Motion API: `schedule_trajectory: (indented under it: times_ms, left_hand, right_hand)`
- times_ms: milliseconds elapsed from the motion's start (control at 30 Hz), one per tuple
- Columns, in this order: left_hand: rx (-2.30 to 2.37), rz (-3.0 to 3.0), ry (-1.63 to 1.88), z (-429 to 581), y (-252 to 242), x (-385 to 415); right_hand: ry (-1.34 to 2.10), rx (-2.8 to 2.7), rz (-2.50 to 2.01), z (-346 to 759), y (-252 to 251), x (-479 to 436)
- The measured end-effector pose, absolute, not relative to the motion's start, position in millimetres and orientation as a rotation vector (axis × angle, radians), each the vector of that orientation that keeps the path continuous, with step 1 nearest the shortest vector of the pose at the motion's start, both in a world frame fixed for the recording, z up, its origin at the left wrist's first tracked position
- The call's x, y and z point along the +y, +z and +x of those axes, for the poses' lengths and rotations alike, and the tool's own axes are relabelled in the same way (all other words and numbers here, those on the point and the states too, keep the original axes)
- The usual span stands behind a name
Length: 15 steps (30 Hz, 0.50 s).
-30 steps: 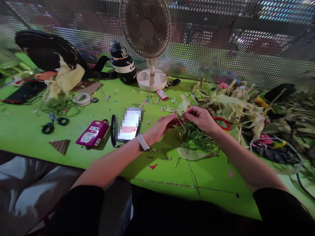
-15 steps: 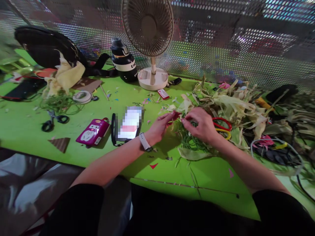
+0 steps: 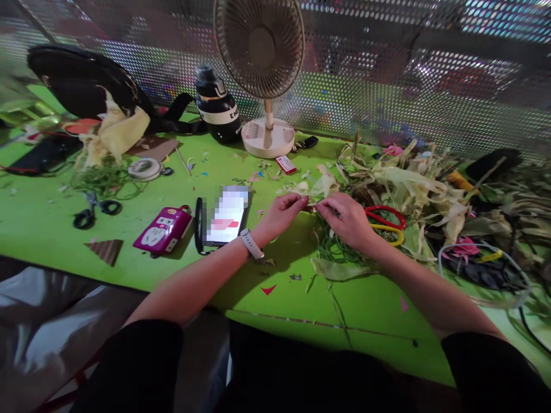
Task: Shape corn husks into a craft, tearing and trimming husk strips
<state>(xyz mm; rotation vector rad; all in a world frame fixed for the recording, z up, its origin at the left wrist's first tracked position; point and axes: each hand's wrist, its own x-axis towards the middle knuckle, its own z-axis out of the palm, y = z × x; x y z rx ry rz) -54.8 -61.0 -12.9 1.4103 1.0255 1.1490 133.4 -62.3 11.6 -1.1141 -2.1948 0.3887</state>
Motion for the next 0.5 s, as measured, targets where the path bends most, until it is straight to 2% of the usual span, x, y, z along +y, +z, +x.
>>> schedule_trajectory:
  times_ms: [100, 267, 500]
  left_hand:
    - [1.001, 1.597, 1.026, -57, -10, -62]
    - [0.932, 1.688, 0.963, -55, -6, -66]
    - [0.865, 1.660, 0.972, -53, -7, -69]
  right_hand:
    - [0.164, -2.162, -1.034, 137, 12, -58]
    - [0.394, -2.079, -1.137, 135, 3, -57]
    - [0.304, -2.052, -1.117, 130, -4, -59]
